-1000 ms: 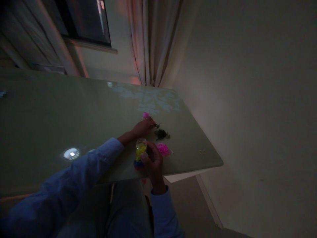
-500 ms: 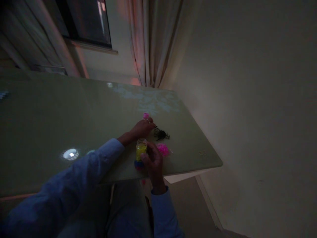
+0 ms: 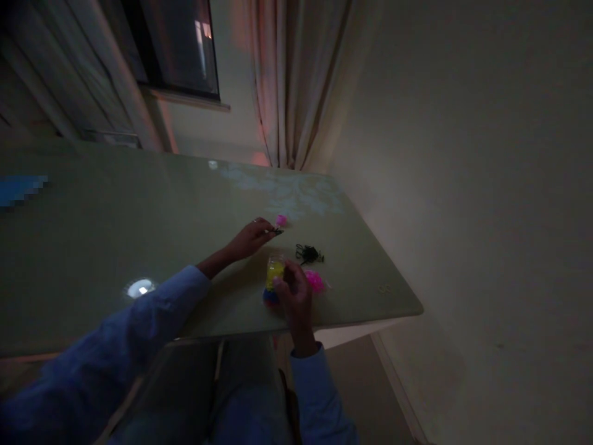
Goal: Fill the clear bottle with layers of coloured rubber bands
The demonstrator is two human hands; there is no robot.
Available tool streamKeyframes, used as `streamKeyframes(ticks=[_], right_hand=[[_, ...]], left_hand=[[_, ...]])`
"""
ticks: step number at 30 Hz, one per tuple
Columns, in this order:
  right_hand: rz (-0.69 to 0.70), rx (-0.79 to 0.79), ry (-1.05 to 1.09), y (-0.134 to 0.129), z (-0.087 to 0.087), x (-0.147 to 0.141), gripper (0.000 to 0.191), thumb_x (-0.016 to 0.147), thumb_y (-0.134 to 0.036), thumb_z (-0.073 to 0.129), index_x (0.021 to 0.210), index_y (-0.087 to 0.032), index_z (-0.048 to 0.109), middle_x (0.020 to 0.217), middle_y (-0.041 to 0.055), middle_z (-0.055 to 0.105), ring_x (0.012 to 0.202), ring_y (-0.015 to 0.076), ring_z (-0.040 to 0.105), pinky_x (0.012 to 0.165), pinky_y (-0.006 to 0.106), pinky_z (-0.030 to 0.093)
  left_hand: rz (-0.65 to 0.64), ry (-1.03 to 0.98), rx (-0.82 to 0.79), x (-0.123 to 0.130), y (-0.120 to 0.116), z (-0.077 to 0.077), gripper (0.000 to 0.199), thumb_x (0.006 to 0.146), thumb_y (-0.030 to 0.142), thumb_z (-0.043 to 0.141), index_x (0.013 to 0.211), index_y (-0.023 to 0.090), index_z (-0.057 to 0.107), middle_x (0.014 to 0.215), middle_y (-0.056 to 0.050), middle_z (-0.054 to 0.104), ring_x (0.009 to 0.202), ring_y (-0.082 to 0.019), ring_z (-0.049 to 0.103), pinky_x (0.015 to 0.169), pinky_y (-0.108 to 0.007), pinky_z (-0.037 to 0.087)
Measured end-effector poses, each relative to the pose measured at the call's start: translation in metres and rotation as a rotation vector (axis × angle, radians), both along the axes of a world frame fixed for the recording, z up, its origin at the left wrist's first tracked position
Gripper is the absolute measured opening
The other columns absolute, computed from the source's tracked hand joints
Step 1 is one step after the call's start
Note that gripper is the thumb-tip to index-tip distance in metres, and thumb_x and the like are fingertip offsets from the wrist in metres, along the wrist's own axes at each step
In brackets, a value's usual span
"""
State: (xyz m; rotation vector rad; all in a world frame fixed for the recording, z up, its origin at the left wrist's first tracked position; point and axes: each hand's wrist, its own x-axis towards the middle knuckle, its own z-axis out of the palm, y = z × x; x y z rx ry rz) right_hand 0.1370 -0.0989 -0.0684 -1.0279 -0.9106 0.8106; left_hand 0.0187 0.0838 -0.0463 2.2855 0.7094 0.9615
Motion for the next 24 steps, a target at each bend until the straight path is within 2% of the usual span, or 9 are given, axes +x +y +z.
streamKeyframes(ticks=[5, 8, 11, 13, 16, 21, 24], right_hand=[[-0.099, -0.007, -0.145, 0.011, 0.005, -0.006, 0.039, 0.079, -0.035, 0.079, 0.114, -0.021, 0.071, 0.107, 0.008, 0.074, 0.091, 0.0191, 0.068, 0.081, 0.033, 0.056], [-0.174, 0.056, -0.359, 0.022, 0.014, -0.01, 0.034, 0.079, -0.03, 0.077, 0.112, -0.022, 0.072, 0.109, 0.0074, 0.071, 0.09, 0.0185, 0.066, 0.082, 0.033, 0.055], [-0.216, 0.141, -0.621, 0.034, 0.024, -0.016, 0.031, 0.081, -0.026, 0.074, 0.112, -0.024, 0.071, 0.109, 0.0075, 0.07, 0.094, 0.0202, 0.065, 0.086, 0.036, 0.055], [-0.217, 0.186, -0.78, 0.042, 0.028, -0.021, 0.031, 0.084, -0.024, 0.071, 0.114, -0.024, 0.07, 0.108, 0.0082, 0.07, 0.098, 0.0216, 0.065, 0.09, 0.038, 0.055], [-0.212, 0.228, -0.951, 0.053, 0.029, -0.027, 0.031, 0.086, -0.021, 0.069, 0.117, -0.023, 0.068, 0.108, 0.009, 0.069, 0.101, 0.0227, 0.065, 0.091, 0.039, 0.055], [-0.211, 0.238, -1.076, 0.064, 0.025, -0.03, 0.034, 0.086, -0.018, 0.069, 0.12, -0.021, 0.068, 0.107, 0.0102, 0.067, 0.1, 0.024, 0.065, 0.09, 0.039, 0.055], [-0.209, 0.244, -1.119, 0.065, 0.022, -0.028, 0.036, 0.086, -0.019, 0.069, 0.122, -0.022, 0.069, 0.108, 0.0106, 0.067, 0.1, 0.0251, 0.065, 0.089, 0.041, 0.055]], left_hand=[[-0.033, -0.145, -0.167, -0.057, 0.0, 0.014, 0.031, 0.096, 0.042, 0.052, 0.084, 0.015, 0.06, 0.086, -0.003, 0.057, 0.064, -0.01, 0.056, 0.061, -0.023, 0.049], [-0.022, -0.12, -0.113, -0.086, -0.003, 0.021, 0.031, 0.098, 0.043, 0.05, 0.084, 0.016, 0.058, 0.078, -0.001, 0.056, 0.063, -0.011, 0.055, 0.061, -0.023, 0.046], [0.017, 0.006, 0.039, -0.107, -0.008, 0.026, 0.022, 0.099, 0.032, 0.047, 0.091, 0.017, 0.06, 0.079, -0.002, 0.06, 0.067, -0.013, 0.057, 0.065, -0.025, 0.046], [0.062, 0.122, 0.151, -0.115, -0.012, 0.03, 0.018, 0.099, 0.024, 0.046, 0.096, 0.017, 0.063, 0.089, -0.006, 0.066, 0.078, -0.016, 0.061, 0.072, -0.028, 0.047], [0.118, 0.305, 0.252, -0.12, -0.016, 0.035, 0.02, 0.1, 0.019, 0.046, 0.102, 0.016, 0.066, 0.098, -0.01, 0.069, 0.085, -0.02, 0.064, 0.075, -0.031, 0.047], [0.152, 0.542, 0.388, -0.12, -0.02, 0.043, 0.022, 0.1, 0.016, 0.047, 0.103, 0.016, 0.069, 0.098, -0.011, 0.07, 0.086, -0.023, 0.067, 0.075, -0.035, 0.046], [0.138, 0.585, 0.45, -0.12, -0.021, 0.042, 0.022, 0.1, 0.014, 0.047, 0.103, 0.016, 0.069, 0.097, -0.01, 0.07, 0.09, -0.024, 0.067, 0.078, -0.035, 0.045]])
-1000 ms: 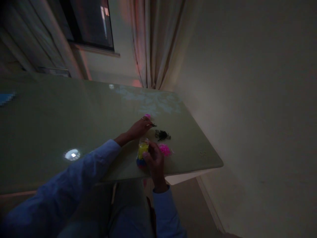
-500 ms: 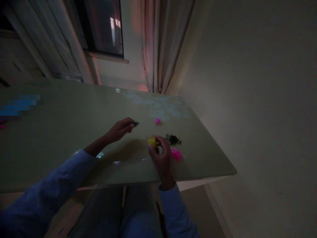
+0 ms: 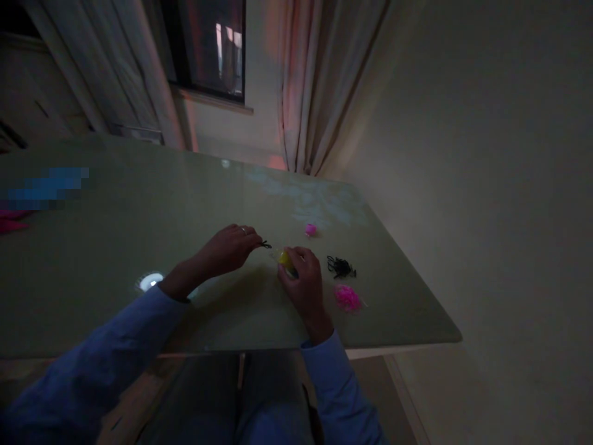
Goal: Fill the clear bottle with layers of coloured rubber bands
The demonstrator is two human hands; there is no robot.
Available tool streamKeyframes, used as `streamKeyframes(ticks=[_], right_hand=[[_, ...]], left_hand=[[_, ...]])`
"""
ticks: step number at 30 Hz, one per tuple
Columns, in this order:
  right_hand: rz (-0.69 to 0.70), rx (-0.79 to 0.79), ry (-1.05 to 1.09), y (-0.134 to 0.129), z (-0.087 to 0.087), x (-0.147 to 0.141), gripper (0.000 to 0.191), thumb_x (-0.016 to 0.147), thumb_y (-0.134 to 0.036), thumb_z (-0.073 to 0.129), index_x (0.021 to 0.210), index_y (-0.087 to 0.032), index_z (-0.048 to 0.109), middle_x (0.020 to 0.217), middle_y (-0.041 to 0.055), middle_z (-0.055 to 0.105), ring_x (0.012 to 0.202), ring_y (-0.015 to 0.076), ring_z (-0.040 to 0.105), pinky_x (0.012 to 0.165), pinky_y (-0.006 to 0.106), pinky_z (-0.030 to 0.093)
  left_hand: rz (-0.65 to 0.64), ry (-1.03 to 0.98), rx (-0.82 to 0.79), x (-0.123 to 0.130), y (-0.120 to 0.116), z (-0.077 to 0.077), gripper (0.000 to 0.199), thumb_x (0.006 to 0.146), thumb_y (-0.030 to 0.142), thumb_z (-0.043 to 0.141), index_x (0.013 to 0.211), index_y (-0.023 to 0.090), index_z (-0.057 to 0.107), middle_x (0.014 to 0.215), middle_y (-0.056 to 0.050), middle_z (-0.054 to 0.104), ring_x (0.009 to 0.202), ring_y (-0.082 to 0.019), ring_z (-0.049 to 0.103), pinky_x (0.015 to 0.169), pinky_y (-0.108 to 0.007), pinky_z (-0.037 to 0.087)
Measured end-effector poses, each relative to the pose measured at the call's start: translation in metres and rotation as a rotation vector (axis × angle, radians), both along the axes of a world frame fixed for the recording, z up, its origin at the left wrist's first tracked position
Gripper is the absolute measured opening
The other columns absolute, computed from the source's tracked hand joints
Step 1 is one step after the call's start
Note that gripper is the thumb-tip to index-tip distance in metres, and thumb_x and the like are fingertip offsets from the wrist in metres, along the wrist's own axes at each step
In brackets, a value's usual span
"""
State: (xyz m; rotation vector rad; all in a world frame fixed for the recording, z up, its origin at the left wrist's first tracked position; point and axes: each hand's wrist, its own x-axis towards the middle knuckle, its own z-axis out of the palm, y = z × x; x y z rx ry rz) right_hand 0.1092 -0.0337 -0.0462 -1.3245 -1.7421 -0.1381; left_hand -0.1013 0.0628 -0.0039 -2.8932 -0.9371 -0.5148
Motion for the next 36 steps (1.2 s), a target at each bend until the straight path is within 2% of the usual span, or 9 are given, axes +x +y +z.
streamKeyframes(ticks=[6, 16, 20, 30, 36], right_hand=[[0.04, -0.02, -0.018, 0.0, -0.005, 0.002, 0.037, 0.088, -0.021, 0.069, 0.126, -0.023, 0.069, 0.11, 0.0111, 0.066, 0.104, 0.0264, 0.064, 0.09, 0.043, 0.055], [0.089, -0.009, 0.0, 0.003, -0.009, 0.001, 0.041, 0.088, -0.019, 0.07, 0.127, -0.028, 0.069, 0.109, 0.009, 0.066, 0.103, 0.0245, 0.064, 0.09, 0.041, 0.057], [0.116, -0.018, 0.053, 0.005, -0.01, 0.0, 0.039, 0.087, -0.021, 0.072, 0.124, -0.028, 0.071, 0.108, 0.0085, 0.066, 0.101, 0.0231, 0.066, 0.087, 0.039, 0.057], [0.201, -0.1, 0.352, 0.002, -0.004, -0.003, 0.039, 0.083, -0.021, 0.077, 0.12, -0.03, 0.073, 0.11, 0.0062, 0.067, 0.104, 0.0209, 0.065, 0.088, 0.035, 0.056], [0.267, -0.196, 0.59, 0.004, -0.007, -0.003, 0.036, 0.08, -0.028, 0.08, 0.116, -0.029, 0.075, 0.113, 0.0069, 0.068, 0.108, 0.0227, 0.066, 0.094, 0.039, 0.055]], left_hand=[[-0.037, 0.007, 0.047, 0.003, -0.002, -0.006, 0.019, 0.1, 0.016, 0.049, 0.1, 0.015, 0.068, 0.094, -0.009, 0.071, 0.088, -0.022, 0.067, 0.075, -0.033, 0.042], [-0.134, 0.007, 0.196, 0.008, -0.01, -0.002, 0.017, 0.096, 0.019, 0.06, 0.085, 0.016, 0.071, 0.081, -0.006, 0.071, 0.075, -0.018, 0.065, 0.069, -0.031, 0.038], [-0.177, -0.013, 0.222, 0.007, -0.01, -0.003, 0.013, 0.095, 0.017, 0.062, 0.096, 0.019, 0.075, 0.085, -0.006, 0.073, 0.076, -0.018, 0.065, 0.069, -0.03, 0.038], [-0.142, -0.36, -0.06, 0.01, -0.01, -0.004, 0.017, 0.097, 0.02, 0.061, 0.096, 0.02, 0.079, 0.091, -0.006, 0.07, 0.077, -0.015, 0.066, 0.068, -0.024, 0.047], [-0.234, -0.512, -0.177, 0.012, -0.01, -0.006, 0.021, 0.099, 0.019, 0.055, 0.1, 0.016, 0.075, 0.104, -0.01, 0.065, 0.086, -0.015, 0.065, 0.077, -0.028, 0.053]])
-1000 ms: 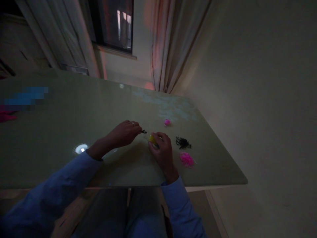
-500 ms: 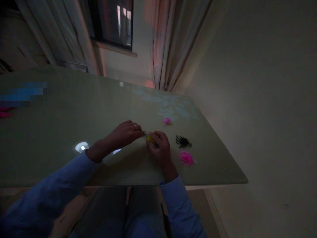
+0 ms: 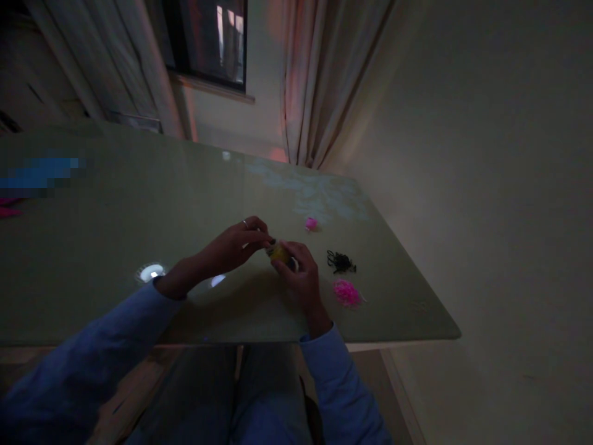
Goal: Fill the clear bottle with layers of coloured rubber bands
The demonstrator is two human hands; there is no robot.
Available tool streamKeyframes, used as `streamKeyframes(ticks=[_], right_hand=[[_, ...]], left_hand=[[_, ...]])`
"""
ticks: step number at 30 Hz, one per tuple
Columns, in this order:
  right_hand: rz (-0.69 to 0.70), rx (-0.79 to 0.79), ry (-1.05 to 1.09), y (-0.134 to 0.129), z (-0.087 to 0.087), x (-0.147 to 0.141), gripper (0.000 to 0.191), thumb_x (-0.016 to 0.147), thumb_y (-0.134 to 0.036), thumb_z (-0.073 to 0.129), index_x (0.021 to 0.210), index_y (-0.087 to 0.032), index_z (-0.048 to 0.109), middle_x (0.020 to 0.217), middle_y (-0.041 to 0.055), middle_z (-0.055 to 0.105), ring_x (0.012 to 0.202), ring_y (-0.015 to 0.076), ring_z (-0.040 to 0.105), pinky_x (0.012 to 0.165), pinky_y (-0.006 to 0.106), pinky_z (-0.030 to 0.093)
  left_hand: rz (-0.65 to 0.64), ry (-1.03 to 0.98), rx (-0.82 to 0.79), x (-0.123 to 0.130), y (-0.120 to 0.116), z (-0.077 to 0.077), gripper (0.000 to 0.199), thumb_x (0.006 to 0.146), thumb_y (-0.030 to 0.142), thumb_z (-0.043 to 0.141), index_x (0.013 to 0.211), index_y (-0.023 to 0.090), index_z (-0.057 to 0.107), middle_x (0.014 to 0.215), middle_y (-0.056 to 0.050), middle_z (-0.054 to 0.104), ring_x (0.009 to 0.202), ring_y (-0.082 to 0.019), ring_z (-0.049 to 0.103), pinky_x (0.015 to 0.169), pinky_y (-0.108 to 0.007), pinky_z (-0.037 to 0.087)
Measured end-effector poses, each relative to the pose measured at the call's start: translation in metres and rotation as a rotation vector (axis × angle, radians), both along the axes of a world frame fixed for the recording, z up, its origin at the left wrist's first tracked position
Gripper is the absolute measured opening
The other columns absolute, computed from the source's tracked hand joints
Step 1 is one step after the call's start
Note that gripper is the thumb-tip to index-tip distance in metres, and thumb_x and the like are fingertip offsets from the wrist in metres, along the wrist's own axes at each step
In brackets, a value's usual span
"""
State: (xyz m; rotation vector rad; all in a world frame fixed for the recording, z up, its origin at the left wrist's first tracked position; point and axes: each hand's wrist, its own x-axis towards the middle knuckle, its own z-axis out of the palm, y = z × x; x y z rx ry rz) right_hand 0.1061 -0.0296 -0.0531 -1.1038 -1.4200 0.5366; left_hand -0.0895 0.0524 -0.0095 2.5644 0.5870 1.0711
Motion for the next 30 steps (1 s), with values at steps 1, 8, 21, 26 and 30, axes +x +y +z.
streamKeyframes(ticks=[1, 8, 21, 26, 30], right_hand=[[0.014, -0.02, 0.033, 0.0, 0.0, 0.0, 0.036, 0.079, -0.028, 0.08, 0.115, -0.029, 0.075, 0.114, 0.0069, 0.068, 0.108, 0.0231, 0.066, 0.095, 0.04, 0.055], [0.065, -0.123, 0.194, -0.002, 0.001, 0.0, 0.039, 0.078, -0.032, 0.082, 0.116, -0.028, 0.074, 0.116, 0.0073, 0.072, 0.108, 0.0245, 0.068, 0.096, 0.042, 0.057], [0.122, -0.206, 0.37, -0.006, 0.006, -0.005, 0.038, 0.076, -0.029, 0.084, 0.112, -0.028, 0.074, 0.118, 0.0061, 0.075, 0.107, 0.0237, 0.071, 0.093, 0.04, 0.06], [0.126, -0.21, 0.358, -0.006, 0.005, -0.005, 0.04, 0.077, -0.029, 0.083, 0.115, -0.028, 0.072, 0.12, 0.0058, 0.075, 0.11, 0.0239, 0.071, 0.097, 0.041, 0.058], [0.148, -0.22, 0.384, -0.006, 0.006, -0.006, 0.04, 0.077, -0.029, 0.083, 0.116, -0.028, 0.072, 0.122, 0.006, 0.076, 0.111, 0.0246, 0.071, 0.099, 0.043, 0.058]], left_hand=[[-0.023, -0.022, -0.011, 0.0, -0.001, 0.001, 0.021, 0.1, 0.019, 0.054, 0.101, 0.015, 0.074, 0.106, -0.01, 0.065, 0.089, -0.016, 0.065, 0.079, -0.029, 0.054], [-0.114, -0.087, -0.062, -0.001, -0.007, 0.011, 0.023, 0.102, 0.027, 0.054, 0.105, 0.016, 0.074, 0.115, -0.012, 0.066, 0.103, -0.018, 0.066, 0.09, -0.034, 0.055], [-0.153, -0.142, 0.024, -0.006, -0.011, 0.014, 0.025, 0.094, 0.03, 0.065, 0.114, 0.016, 0.071, 0.124, -0.015, 0.064, 0.106, -0.021, 0.065, 0.093, -0.038, 0.057], [-0.192, -0.111, 0.018, -0.005, -0.012, 0.008, 0.031, 0.095, 0.035, 0.066, 0.119, 0.017, 0.07, 0.134, -0.017, 0.059, 0.112, -0.023, 0.063, 0.097, -0.044, 0.056], [-0.206, -0.114, -0.054, -0.002, -0.013, 0.005, 0.034, 0.094, 0.037, 0.067, 0.123, 0.02, 0.068, 0.139, -0.016, 0.056, 0.117, -0.024, 0.061, 0.101, -0.046, 0.054]])
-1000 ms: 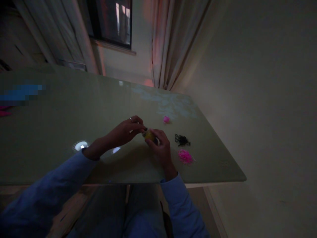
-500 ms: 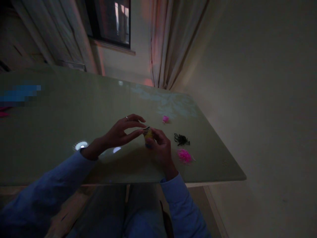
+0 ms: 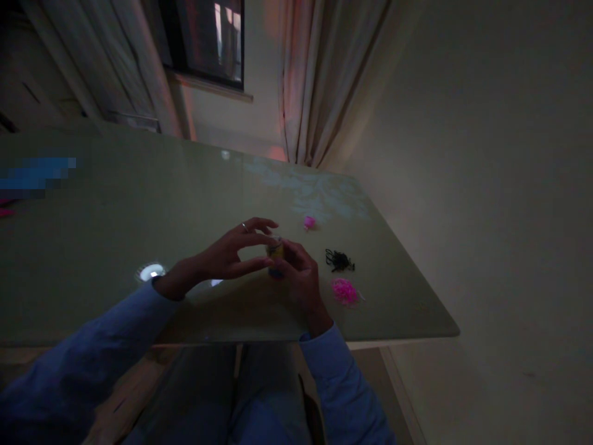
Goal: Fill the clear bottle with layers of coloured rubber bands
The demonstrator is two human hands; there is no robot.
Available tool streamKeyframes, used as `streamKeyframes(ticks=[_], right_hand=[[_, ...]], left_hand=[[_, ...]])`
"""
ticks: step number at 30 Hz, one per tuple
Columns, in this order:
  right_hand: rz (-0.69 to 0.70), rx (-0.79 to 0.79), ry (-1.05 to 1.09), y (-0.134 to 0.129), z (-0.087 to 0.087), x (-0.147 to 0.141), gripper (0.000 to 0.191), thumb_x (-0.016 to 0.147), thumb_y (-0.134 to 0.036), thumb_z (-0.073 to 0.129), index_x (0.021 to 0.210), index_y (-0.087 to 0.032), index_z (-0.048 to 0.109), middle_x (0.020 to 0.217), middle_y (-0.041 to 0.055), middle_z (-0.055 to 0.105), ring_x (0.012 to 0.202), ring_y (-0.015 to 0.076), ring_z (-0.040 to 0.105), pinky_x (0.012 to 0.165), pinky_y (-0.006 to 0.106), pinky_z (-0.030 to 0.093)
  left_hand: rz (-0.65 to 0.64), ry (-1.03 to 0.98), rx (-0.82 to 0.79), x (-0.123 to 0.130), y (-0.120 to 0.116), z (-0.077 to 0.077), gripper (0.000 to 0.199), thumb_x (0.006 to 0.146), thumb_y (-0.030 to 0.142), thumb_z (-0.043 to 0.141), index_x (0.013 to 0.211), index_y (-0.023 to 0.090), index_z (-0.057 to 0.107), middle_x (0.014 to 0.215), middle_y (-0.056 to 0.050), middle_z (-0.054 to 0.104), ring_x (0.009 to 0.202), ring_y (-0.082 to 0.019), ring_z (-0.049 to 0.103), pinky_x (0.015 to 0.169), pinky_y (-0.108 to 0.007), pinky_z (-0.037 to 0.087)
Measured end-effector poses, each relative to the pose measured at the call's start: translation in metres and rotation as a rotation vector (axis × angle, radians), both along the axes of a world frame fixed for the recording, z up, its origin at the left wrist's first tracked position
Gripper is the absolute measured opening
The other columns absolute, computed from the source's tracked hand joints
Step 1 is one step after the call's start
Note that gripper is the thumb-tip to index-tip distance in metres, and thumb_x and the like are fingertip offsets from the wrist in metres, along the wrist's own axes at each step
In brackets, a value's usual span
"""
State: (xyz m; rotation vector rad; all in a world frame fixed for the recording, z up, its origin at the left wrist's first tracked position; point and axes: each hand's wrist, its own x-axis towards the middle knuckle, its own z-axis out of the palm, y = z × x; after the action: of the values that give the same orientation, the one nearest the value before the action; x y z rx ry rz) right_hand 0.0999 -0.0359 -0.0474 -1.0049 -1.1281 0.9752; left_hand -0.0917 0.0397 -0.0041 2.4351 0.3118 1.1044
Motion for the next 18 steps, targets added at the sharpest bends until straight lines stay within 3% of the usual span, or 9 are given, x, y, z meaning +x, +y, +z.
streamKeyframes(ticks=[9, 15, 18], right_hand=[[0.026, 0.021, -0.017, -0.001, -0.001, 0.001, 0.039, 0.081, -0.034, 0.08, 0.119, -0.029, 0.072, 0.125, 0.0054, 0.075, 0.115, 0.0248, 0.07, 0.101, 0.043, 0.057], [-0.045, 0.038, -0.012, 0.003, -0.007, 0.003, 0.044, 0.077, -0.039, 0.082, 0.119, -0.028, 0.071, 0.126, 0.0068, 0.075, 0.114, 0.0263, 0.071, 0.099, 0.046, 0.058], [-0.052, 0.067, -0.008, 0.003, -0.007, 0.003, 0.046, 0.078, -0.042, 0.081, 0.12, -0.028, 0.07, 0.126, 0.0078, 0.074, 0.115, 0.0272, 0.07, 0.098, 0.047, 0.058]], left_hand=[[0.071, -0.12, 0.0, -0.001, 0.0, 0.006, 0.029, 0.092, 0.033, 0.069, 0.116, 0.017, 0.066, 0.131, -0.015, 0.057, 0.113, -0.023, 0.062, 0.098, -0.041, 0.054], [0.065, -0.002, -0.218, 0.006, 0.0, -0.017, 0.097, 0.074, 0.049, 0.086, 0.153, 0.026, 0.035, 0.144, -0.019, 0.053, 0.121, -0.029, 0.061, 0.09, -0.043, 0.056], [0.04, 0.017, -0.327, 0.014, -0.001, -0.032, 0.1, 0.074, 0.044, 0.086, 0.155, 0.026, 0.031, 0.142, -0.019, 0.056, 0.121, -0.03, 0.062, 0.09, -0.044, 0.057]])
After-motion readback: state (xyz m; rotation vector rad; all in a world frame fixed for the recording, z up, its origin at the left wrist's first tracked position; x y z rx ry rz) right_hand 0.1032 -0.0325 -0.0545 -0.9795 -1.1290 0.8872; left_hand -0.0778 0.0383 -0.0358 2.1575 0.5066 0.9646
